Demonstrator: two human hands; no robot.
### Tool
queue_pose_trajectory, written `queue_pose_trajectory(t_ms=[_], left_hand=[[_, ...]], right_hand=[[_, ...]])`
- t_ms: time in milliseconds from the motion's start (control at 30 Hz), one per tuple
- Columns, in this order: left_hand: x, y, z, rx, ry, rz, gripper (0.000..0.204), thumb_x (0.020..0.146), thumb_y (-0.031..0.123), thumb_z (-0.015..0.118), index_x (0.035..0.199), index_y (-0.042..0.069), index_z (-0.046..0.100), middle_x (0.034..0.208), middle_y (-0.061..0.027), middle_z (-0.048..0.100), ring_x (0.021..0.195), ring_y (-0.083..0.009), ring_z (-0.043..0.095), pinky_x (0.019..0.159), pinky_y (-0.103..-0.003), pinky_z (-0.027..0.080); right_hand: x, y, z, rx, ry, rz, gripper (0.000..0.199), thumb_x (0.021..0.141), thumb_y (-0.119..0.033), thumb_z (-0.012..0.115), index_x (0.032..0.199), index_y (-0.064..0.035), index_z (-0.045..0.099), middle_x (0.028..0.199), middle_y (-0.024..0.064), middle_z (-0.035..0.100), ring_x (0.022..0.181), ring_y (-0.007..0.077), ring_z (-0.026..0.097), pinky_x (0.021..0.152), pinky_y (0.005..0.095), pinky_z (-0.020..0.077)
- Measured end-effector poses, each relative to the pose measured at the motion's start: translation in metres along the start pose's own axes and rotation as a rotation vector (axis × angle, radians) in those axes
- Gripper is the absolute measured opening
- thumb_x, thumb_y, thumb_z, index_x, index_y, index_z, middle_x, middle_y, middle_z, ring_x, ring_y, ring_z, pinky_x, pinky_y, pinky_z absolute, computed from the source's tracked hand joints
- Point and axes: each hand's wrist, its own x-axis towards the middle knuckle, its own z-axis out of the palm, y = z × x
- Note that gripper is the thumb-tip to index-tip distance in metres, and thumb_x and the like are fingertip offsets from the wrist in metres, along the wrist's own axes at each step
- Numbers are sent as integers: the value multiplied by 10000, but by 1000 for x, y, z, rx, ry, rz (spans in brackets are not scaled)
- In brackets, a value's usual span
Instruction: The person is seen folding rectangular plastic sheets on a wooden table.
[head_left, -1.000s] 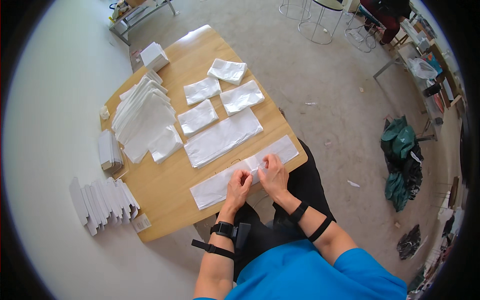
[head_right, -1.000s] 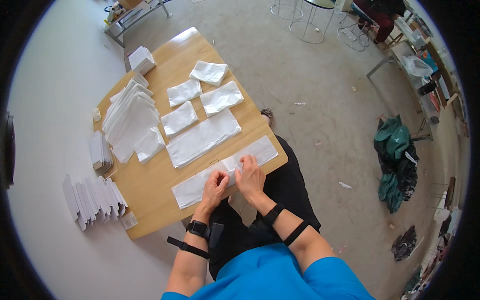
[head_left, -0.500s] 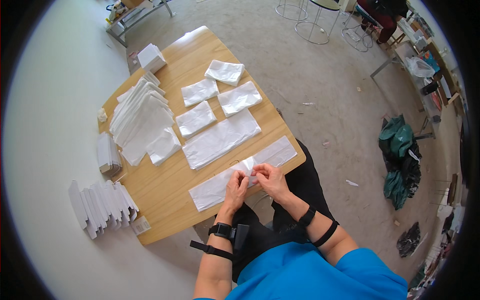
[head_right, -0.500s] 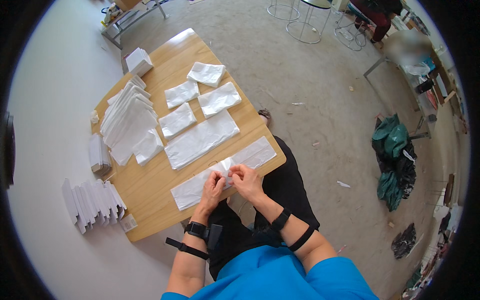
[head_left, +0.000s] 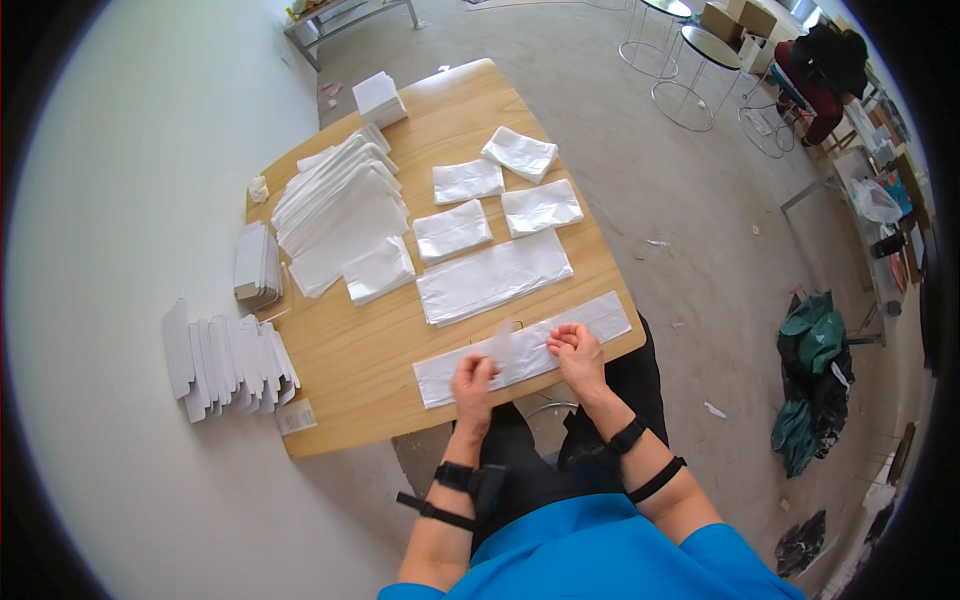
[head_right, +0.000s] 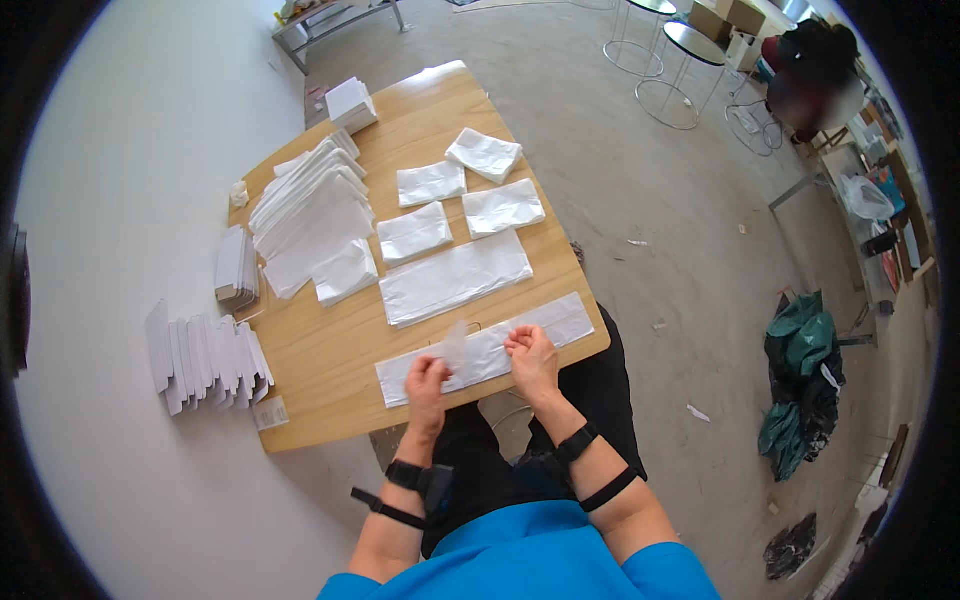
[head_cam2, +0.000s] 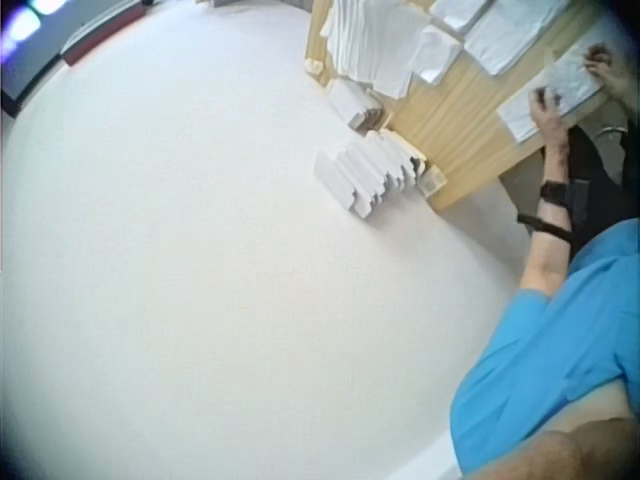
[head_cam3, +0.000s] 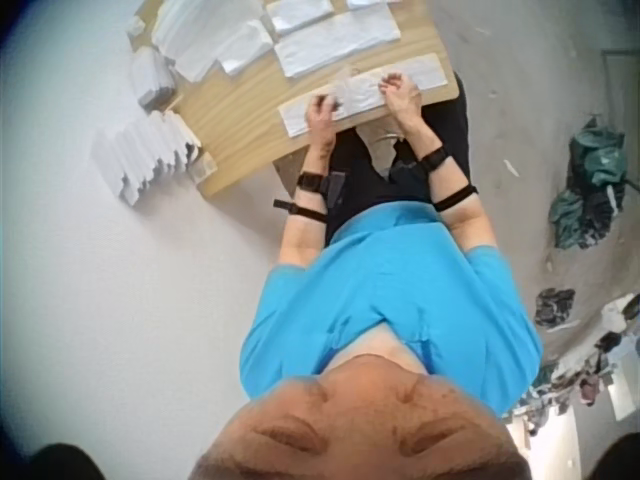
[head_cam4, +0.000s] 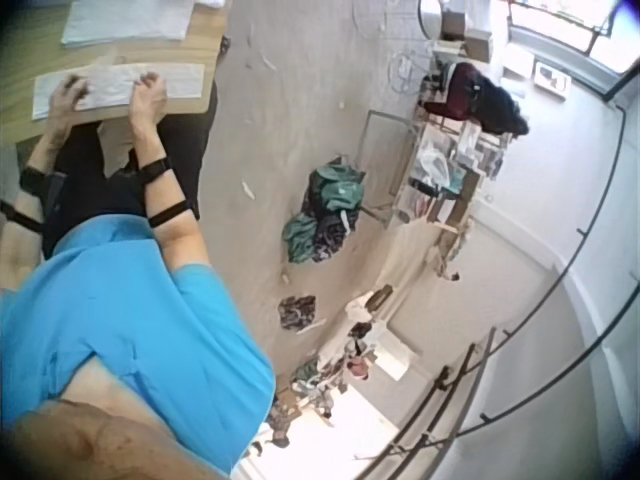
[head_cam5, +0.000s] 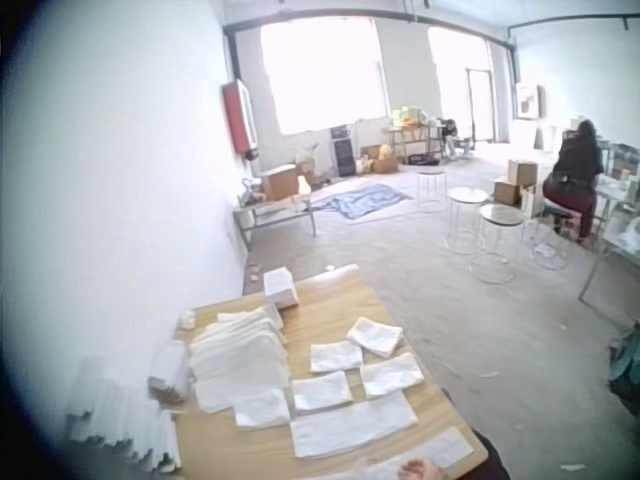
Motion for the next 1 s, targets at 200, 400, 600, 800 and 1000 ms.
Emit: queue_pose_trajectory(t_ms=[200,400,600,800,1000], left_hand=[[-32,-3,-155,-567,522,-47,81,902,123,596,968,87,565,871,-17,572,755,-98,543,695,-240,452],[-50,39,-137,743,946,317,171,921,155,566,1013,12,579,875,-34,576,728,-135,518,653,-270,449],[-27,67,31,671,-204,347,103,850,54,591,943,14,612,848,-143,583,749,-273,610,675,-339,494],[19,14,66,725,-268,362,100,823,33,611,921,14,623,818,-110,580,706,-208,589,647,-310,491],[28,6,65,668,-264,269,160,795,16,623,952,5,597,818,-88,571,695,-170,572,638,-282,489]], right_hand=[[1,-10,6,-21,-24,-2,238,840,89,427,1056,82,527,973,153,632,851,187,657,745,256,546],[5,-8,-3,-50,7,-4,235,828,96,432,1041,83,531,971,156,634,848,189,659,747,258,549],[-1,-8,-8,96,-17,21,211,834,88,429,1019,84,529,978,162,631,894,205,660,775,264,551],[2,-26,-52,-205,157,-244,161,864,26,497,1010,34,564,938,116,639,833,185,655,731,272,531],[35,-22,-89,-739,450,-482,220,763,-95,646,934,2,549,866,164,567,743,319,574,674,411,467]])
